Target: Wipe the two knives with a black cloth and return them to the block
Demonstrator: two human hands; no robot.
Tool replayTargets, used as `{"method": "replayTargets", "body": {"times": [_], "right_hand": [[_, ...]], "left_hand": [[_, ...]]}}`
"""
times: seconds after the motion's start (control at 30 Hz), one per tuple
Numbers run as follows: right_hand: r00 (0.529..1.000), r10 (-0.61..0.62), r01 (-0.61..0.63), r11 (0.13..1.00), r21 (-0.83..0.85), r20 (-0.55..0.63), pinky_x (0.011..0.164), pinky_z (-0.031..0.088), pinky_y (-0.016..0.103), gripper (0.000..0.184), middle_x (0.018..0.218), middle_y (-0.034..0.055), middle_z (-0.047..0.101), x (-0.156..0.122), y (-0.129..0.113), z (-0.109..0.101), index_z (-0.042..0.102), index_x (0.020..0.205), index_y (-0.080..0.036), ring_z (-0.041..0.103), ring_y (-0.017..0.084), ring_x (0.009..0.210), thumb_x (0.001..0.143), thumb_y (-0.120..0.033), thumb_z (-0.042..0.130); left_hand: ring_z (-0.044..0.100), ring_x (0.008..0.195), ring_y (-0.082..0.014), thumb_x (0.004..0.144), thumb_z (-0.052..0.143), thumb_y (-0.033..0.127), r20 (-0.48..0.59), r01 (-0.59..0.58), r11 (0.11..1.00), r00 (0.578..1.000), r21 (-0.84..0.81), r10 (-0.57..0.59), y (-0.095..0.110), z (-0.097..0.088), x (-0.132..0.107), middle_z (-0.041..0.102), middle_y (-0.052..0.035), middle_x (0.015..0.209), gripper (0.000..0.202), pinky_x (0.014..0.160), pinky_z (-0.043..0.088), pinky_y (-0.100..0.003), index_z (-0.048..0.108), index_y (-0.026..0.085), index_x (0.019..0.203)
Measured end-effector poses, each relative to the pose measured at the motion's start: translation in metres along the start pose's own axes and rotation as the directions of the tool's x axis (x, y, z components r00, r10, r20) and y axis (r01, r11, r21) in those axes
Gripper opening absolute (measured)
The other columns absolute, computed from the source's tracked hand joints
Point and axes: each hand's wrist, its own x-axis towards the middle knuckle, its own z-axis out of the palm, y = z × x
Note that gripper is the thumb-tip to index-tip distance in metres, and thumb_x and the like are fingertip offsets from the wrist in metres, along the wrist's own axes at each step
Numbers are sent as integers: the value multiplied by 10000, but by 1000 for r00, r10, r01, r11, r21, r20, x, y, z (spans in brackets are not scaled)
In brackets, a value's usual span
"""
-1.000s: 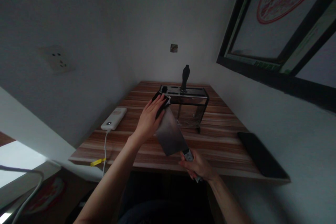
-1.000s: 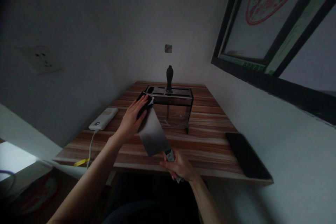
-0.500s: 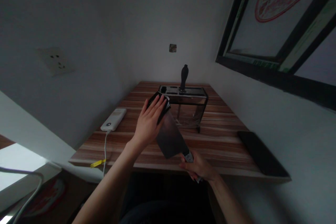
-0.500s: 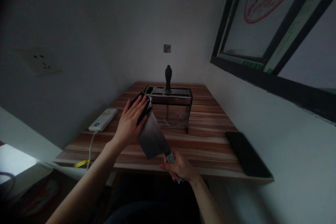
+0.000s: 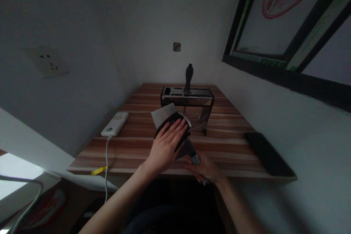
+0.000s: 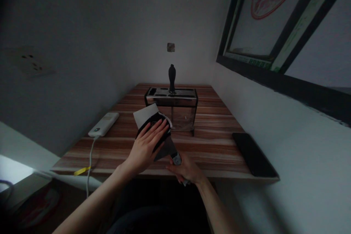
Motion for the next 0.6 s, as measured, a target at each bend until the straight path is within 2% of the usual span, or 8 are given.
{"method": "replayTargets", "body": {"times": [0.13, 0.27, 0.4, 0.5, 0.6], "right_hand": [[999, -31, 30, 999, -25, -26, 284, 319, 135, 378, 378, -134, 435, 1, 2, 0, 431, 791, -196, 355, 38, 260, 664, -442, 690], [998, 12, -19, 994, -110, -63, 285, 304, 149, 329, 363, -102, 458, 2, 5, -1, 484, 755, -174, 382, 54, 263, 660, -440, 653], [989, 65, -81, 990, -113, -135, 299, 295, 161, 200, 340, -79, 461, 2, 12, -4, 525, 675, -173, 411, 71, 290, 599, -322, 635], [976, 104, -121, 989, -82, -190, 314, 302, 175, 197, 350, -76, 470, 2, 18, -6, 570, 735, -174, 422, 81, 301, 546, -218, 605], [975, 98, -119, 988, -97, -201, 335, 324, 195, 289, 367, -64, 480, 1, 21, -9, 599, 858, -164, 438, 97, 317, 573, -207, 580]], "left_hand": [[275, 1350, -179, 913, 378, 252, 50, -19, 998, 999, -57, 22, 14, 8, -10, 355, -59, 1440, 484, 1120, 202, -378, 311, 174, 1386], [279, 1347, -158, 916, 379, 265, 84, -32, 994, 996, -105, 41, 29, 15, -18, 382, -45, 1426, 474, 1118, 219, -365, 318, 195, 1381], [253, 1356, -143, 919, 371, 248, 122, -80, 986, 988, -149, 98, 39, 20, -26, 363, -31, 1436, 480, 1118, 224, -360, 290, 197, 1390], [257, 1354, -145, 922, 369, 269, 143, -88, 980, 983, -177, 114, 44, 22, -29, 358, -34, 1437, 488, 1115, 233, -364, 276, 189, 1394], [254, 1355, -145, 927, 357, 272, 160, -80, 976, 981, -202, 113, 48, 21, -31, 342, -37, 1444, 484, 1116, 231, -362, 271, 182, 1395]]}}
